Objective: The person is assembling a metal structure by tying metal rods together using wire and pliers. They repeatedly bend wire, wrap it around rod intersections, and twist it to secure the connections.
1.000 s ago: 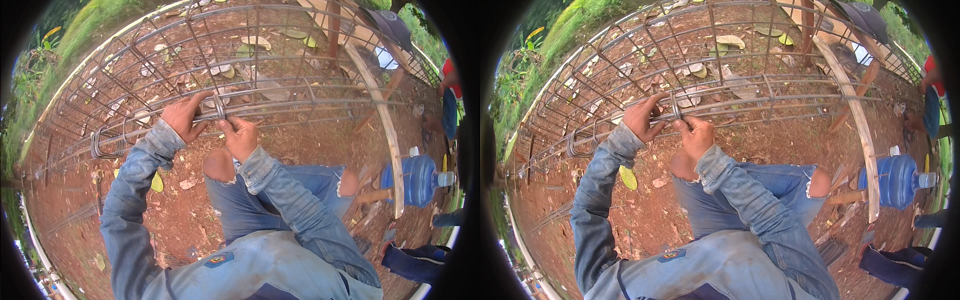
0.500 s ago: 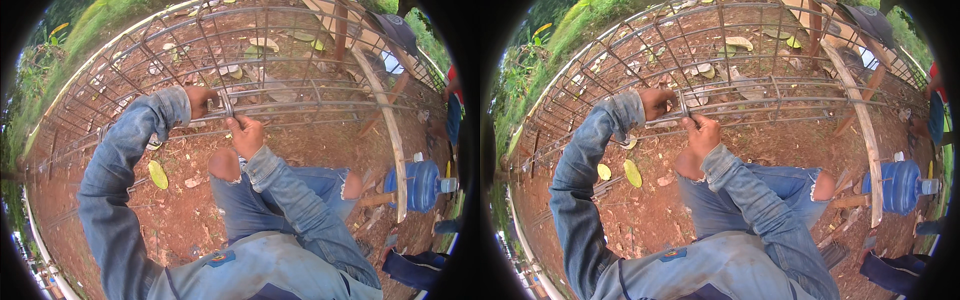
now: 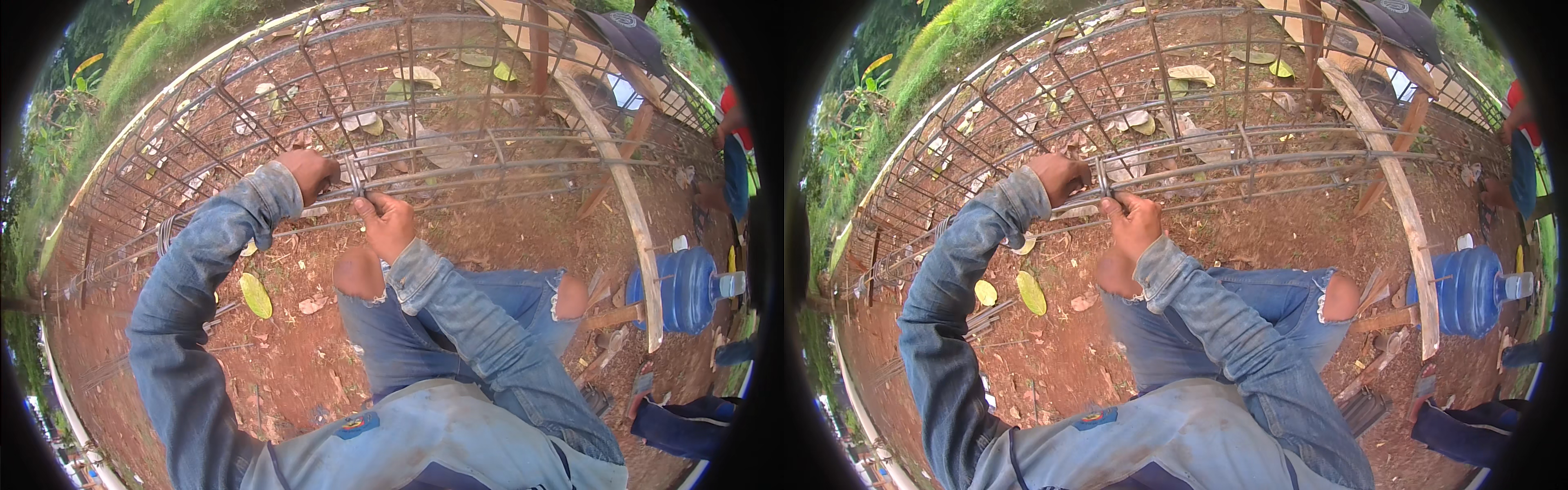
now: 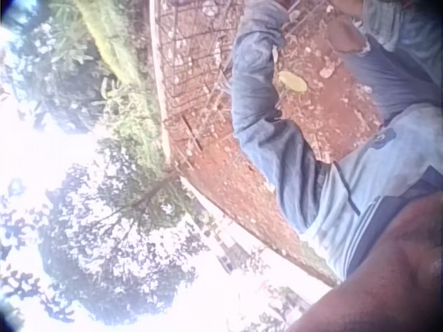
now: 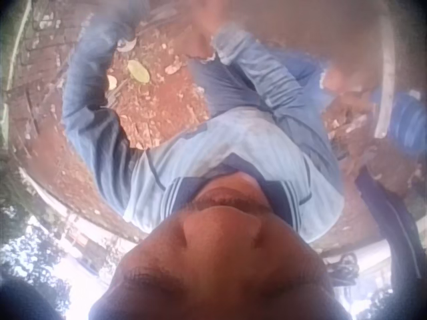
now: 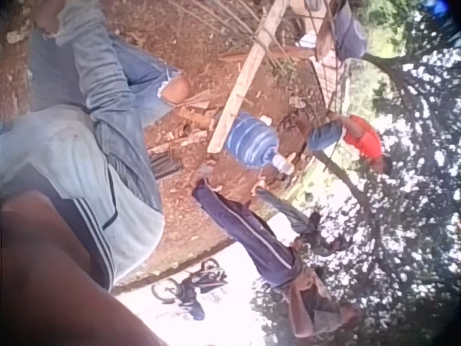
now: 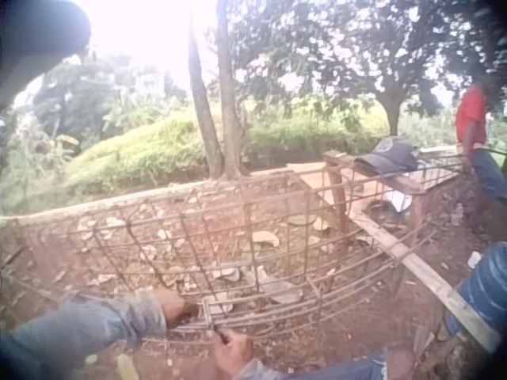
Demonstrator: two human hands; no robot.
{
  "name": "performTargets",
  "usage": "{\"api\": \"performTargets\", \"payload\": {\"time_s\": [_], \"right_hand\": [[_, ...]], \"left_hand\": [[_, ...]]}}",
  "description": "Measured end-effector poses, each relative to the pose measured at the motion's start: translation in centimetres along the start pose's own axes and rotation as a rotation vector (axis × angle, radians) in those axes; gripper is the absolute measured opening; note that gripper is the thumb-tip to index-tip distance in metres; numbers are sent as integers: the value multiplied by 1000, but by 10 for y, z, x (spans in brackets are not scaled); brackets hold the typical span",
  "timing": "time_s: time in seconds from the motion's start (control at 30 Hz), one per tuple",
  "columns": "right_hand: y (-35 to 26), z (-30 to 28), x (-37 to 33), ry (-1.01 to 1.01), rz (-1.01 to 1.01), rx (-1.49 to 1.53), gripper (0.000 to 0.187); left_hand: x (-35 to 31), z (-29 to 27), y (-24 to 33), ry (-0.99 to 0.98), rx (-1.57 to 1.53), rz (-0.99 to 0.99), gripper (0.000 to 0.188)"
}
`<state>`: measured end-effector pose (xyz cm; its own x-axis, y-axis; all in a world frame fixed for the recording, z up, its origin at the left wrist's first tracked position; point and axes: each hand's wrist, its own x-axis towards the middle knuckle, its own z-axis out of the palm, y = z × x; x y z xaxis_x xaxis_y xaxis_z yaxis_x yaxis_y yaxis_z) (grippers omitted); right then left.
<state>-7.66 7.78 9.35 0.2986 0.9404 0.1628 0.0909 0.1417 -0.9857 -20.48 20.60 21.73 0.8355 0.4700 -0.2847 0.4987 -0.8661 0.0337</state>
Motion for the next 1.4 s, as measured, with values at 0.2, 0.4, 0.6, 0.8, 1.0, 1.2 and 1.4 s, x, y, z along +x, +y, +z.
{"api": "performTargets", "payload": {"time_s": [0.2, 0.4, 0.6, 0.8, 1.0, 1.2, 1.4], "right_hand": [[0, 3, 1, 50, -40, 73, 24], [-4, 3, -2, 30, -12, 107, 26], [1, 3, -1, 16, 34, 28, 22], [-6, 2, 5, 60, 18, 22, 26], [-2, 8, 2, 115, -13, -3, 22], [0, 8, 3, 154, -59, 35, 21], [-4, 9, 0, 150, -15, 19, 23]], "left_hand": [[-11, -13, -1, 99, 38, 159, 12], [3, -24, -2, 31, 72, 183, 12], [15, -1, 23, 242, 372, 64, 20], [5, -3, 23, 370, 336, 73, 20], [-9, -10, 36, 412, 249, 68, 24], [-27, -9, 65, 404, -68, -50, 28], [-41, -9, 70, 516, -49, -3, 38]]}}
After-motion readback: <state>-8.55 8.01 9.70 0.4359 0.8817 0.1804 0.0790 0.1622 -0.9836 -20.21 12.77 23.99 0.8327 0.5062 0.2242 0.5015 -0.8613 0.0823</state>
